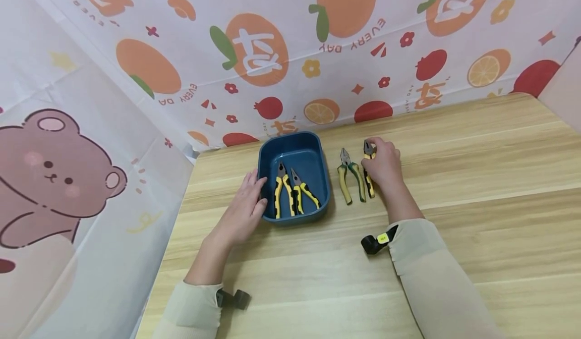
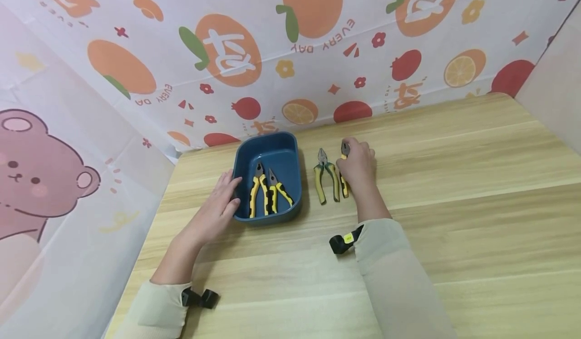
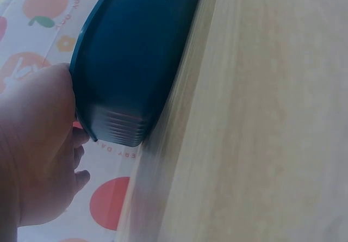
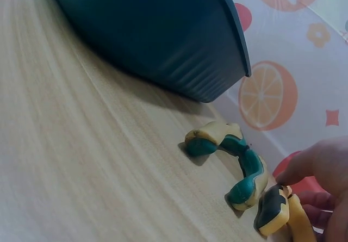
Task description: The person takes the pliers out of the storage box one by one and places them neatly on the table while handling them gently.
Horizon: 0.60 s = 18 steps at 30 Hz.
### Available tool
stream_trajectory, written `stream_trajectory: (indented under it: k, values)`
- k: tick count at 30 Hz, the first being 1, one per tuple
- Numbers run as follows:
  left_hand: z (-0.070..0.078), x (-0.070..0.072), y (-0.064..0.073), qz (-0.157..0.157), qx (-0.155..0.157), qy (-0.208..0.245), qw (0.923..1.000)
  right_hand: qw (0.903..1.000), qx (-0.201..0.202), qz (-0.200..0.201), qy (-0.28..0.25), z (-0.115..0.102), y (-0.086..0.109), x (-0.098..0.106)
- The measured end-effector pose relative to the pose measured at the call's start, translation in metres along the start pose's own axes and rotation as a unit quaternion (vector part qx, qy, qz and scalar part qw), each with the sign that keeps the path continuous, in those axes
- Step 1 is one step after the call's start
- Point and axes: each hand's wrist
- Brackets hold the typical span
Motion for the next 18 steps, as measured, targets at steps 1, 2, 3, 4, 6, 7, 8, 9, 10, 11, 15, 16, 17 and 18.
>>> stream_trajectory:
  k: [1,2,3,4,6,7,8,9,10,11,15,16,17,18]
  values:
    - [0.0000,0.0000,-0.0001,0.000,0.000,0.000,1.0000,1.0000,-0.001,-0.002,0.000,0.0001,0.0000,0.0000]
    - [-0.0002,-0.0003,0.0000,0.000,0.000,0.000,1.0000,1.0000,-0.001,-0.003,0.000,0.0002,0.0000,-0.0001]
    - [-0.0003,-0.0004,0.0001,0.000,0.001,0.000,1.0000,1.0000,-0.001,-0.005,0.000,0.0004,0.0001,-0.0003]
    - [-0.0004,-0.0004,0.0000,-0.001,0.000,0.000,1.0000,1.0000,-0.002,-0.006,0.000,0.0006,0.0001,-0.0004]
    - [-0.0006,-0.0005,0.0000,-0.003,0.001,0.001,1.0000,1.0000,-0.002,-0.009,-0.001,0.0010,0.0001,-0.0004]
    - [-0.0006,-0.0005,0.0001,-0.004,0.001,0.000,1.0000,1.0000,-0.002,-0.009,0.000,0.0012,0.0001,-0.0004]
    - [-0.0007,-0.0005,0.0001,-0.005,0.002,0.000,1.0000,1.0000,-0.002,-0.009,0.000,0.0015,0.0002,-0.0005]
    - [-0.0007,-0.0004,0.0001,-0.005,0.001,-0.001,1.0000,1.0000,-0.002,-0.010,0.001,0.0015,0.0002,-0.0004]
    - [-0.0007,-0.0003,-0.0001,-0.004,0.001,0.000,1.0000,0.9999,-0.002,-0.010,0.001,0.0014,0.0000,-0.0003]
    - [-0.0007,0.0000,-0.0003,-0.004,0.001,0.000,1.0000,1.0000,-0.002,-0.009,0.001,0.0008,0.0001,0.0000]
    - [-0.0006,0.0011,-0.0013,0.001,-0.003,-0.001,1.0000,1.0000,-0.002,-0.008,0.003,-0.0016,0.0003,0.0011]
    - [-0.0005,0.0013,-0.0013,0.000,-0.002,-0.001,1.0000,1.0000,-0.001,-0.009,0.003,-0.0019,0.0005,0.0013]
    - [-0.0003,0.0014,-0.0012,-0.001,-0.002,-0.001,1.0000,1.0000,-0.001,-0.009,0.004,-0.0019,0.0006,0.0014]
    - [-0.0002,0.0015,-0.0010,-0.003,-0.002,0.000,1.0000,0.9999,-0.002,-0.010,0.005,-0.0017,0.0008,0.0015]
Point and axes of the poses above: each hand's wrist, its own y-axis away from the middle knuckle, its own x-axis out of the back of the hand, z = x × y, and after that the axes turned 14 degrees about -y, right-handed
